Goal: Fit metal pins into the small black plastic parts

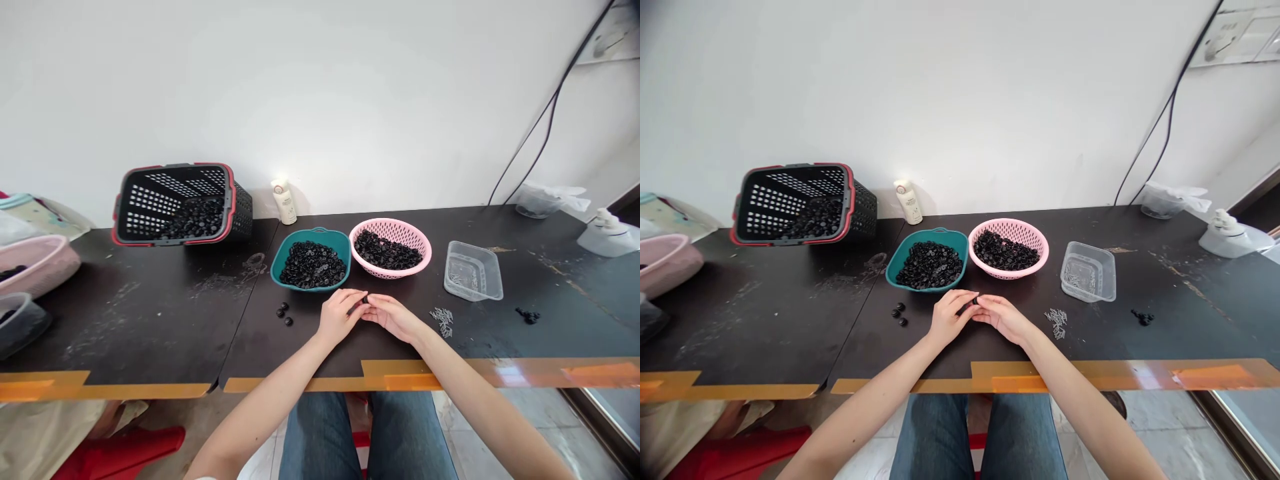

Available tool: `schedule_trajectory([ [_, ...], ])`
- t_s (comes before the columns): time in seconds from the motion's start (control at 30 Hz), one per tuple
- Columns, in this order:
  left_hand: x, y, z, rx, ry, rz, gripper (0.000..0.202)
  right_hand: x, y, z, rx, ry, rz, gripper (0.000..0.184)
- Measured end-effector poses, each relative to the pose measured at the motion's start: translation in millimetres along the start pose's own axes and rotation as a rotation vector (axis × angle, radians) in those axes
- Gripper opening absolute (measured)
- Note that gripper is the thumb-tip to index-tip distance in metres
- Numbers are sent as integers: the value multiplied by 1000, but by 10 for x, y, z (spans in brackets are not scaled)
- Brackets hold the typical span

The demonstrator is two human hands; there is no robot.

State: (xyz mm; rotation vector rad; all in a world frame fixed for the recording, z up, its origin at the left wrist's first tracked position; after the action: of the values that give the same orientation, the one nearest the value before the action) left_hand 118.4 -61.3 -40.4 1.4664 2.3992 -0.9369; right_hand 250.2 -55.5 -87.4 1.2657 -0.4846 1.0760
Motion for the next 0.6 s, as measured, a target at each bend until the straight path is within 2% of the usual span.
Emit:
schedule_trajectory([
  [0.1, -83, -13, -12, 89, 62, -73, 32, 53, -45, 0, -12, -95, 179, 18],
  [0.23, -168, -44, 98, 198, 67, -182, 20, 68, -8, 39, 64, -230, 479, 21],
  [0.33, -187, -138, 256, 171, -4, -270, 19, 13, 69, 73, 120, -344, 579, 24],
  [0.47, -251, -260, 408, 133, -33, -378, 16, -93, 155, 96, 122, -481, 701, 27],
  [0.6, -255, -340, 455, 174, -99, -457, 17, -167, 213, 105, 135, -481, 759, 28],
])
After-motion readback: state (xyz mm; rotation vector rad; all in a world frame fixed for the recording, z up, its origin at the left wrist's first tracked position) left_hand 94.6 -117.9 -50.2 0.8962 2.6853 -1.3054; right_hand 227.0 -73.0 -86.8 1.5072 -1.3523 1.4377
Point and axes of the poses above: each hand's wrist, its own z-axis away from the middle knuckle, its own y-axis out of the palm, x = y × z, the point moved 5 cm from there along -z, towards the middle knuckle, and after that the axes turned 13 degrees about -x, right-handed, at the moved point
